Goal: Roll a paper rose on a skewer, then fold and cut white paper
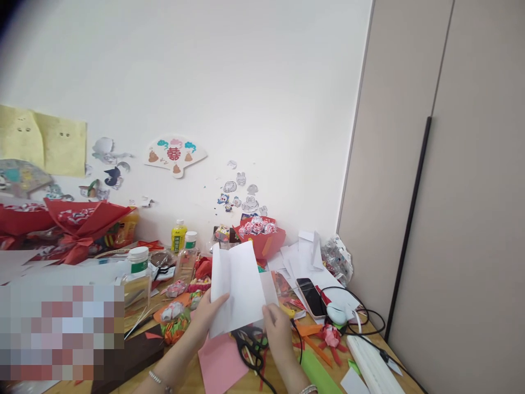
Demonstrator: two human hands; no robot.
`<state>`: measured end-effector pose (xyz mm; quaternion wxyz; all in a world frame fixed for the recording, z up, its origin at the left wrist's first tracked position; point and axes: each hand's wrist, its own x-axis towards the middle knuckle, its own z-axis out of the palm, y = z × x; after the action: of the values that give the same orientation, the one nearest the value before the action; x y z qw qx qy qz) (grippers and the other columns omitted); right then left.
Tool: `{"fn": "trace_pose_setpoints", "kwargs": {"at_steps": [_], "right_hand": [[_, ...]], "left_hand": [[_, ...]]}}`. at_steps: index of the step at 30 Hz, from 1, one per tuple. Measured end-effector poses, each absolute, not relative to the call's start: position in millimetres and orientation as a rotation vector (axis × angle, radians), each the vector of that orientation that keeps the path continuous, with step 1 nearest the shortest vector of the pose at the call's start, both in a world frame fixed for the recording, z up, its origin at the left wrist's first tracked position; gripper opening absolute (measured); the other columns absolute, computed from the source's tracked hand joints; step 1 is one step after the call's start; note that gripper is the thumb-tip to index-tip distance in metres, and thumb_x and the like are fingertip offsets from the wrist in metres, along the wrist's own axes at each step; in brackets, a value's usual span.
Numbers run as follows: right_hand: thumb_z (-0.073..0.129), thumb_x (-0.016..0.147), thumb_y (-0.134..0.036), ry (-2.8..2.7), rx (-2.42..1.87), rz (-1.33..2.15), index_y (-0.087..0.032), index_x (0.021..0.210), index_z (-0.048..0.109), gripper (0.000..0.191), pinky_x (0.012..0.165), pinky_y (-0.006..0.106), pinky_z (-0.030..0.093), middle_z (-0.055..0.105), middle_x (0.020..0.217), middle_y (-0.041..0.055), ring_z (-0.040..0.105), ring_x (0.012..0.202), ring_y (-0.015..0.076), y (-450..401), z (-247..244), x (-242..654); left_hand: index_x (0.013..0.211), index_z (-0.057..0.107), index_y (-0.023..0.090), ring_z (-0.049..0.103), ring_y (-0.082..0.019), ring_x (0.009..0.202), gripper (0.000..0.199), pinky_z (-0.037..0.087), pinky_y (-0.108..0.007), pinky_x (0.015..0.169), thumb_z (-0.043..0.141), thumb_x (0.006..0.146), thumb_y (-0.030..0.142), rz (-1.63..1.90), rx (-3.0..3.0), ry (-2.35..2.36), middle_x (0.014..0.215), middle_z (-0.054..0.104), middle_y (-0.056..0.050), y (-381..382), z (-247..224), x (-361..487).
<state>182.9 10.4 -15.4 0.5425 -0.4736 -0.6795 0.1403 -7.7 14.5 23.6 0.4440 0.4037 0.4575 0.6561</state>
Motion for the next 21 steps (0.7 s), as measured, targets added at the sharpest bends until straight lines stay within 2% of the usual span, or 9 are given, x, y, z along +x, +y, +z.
{"fn": "trace_pose_setpoints", "kwargs": {"at_steps": [4,8,12,17,21], "right_hand": [[0.040,0.088,-0.043,-1.811,-1.181,0.352,-0.020,0.065,0.052,0.034,0.053,0.023,0.033,0.054,0.057,-0.0014,0.050,0.054,0.0145,6,-14,184],[0.059,0.075,-0.029,-2.080,-1.262,0.274,-0.021,0.079,0.063,0.010,0.062,0.023,0.035,0.064,0.076,0.0019,0.056,0.072,0.0175,-5,-11,181],[0.065,0.066,-0.021,-2.243,-1.250,0.188,-0.022,0.085,0.066,0.020,0.065,0.023,0.035,0.065,0.082,0.0023,0.056,0.081,0.0199,-14,-6,180],[0.060,0.068,-0.018,-2.327,-1.239,0.141,-0.022,0.089,0.066,0.022,0.066,0.024,0.035,0.065,0.084,0.0028,0.056,0.083,0.0206,-17,-2,179],[0.055,0.070,-0.012,-2.346,-1.232,0.070,-0.023,0.096,0.065,0.030,0.074,0.025,0.036,0.066,0.091,0.0033,0.056,0.089,0.0209,-15,-1,180]], "left_hand": [[0.096,0.060,0.016,0.065,-0.027,0.091,0.032,0.053,-0.036,0.076,0.067,0.065,0.020,1.681,1.017,1.175,0.102,0.069,-0.011,15,26,-15],[0.098,0.058,0.015,0.064,-0.027,0.093,0.035,0.051,-0.036,0.078,0.067,0.065,0.023,1.766,1.015,1.223,0.104,0.068,-0.013,18,27,-24],[0.099,0.057,0.016,0.064,-0.026,0.093,0.038,0.051,-0.034,0.079,0.068,0.064,0.026,1.826,0.997,1.273,0.102,0.068,-0.011,22,29,-33],[0.102,0.054,0.017,0.063,-0.025,0.095,0.043,0.051,-0.033,0.078,0.070,0.063,0.028,1.832,1.010,1.268,0.106,0.065,-0.012,24,31,-36],[0.107,0.051,0.016,0.058,-0.028,0.103,0.051,0.048,-0.036,0.085,0.071,0.063,0.032,1.847,1.044,1.289,0.113,0.061,-0.014,27,33,-40]]}}
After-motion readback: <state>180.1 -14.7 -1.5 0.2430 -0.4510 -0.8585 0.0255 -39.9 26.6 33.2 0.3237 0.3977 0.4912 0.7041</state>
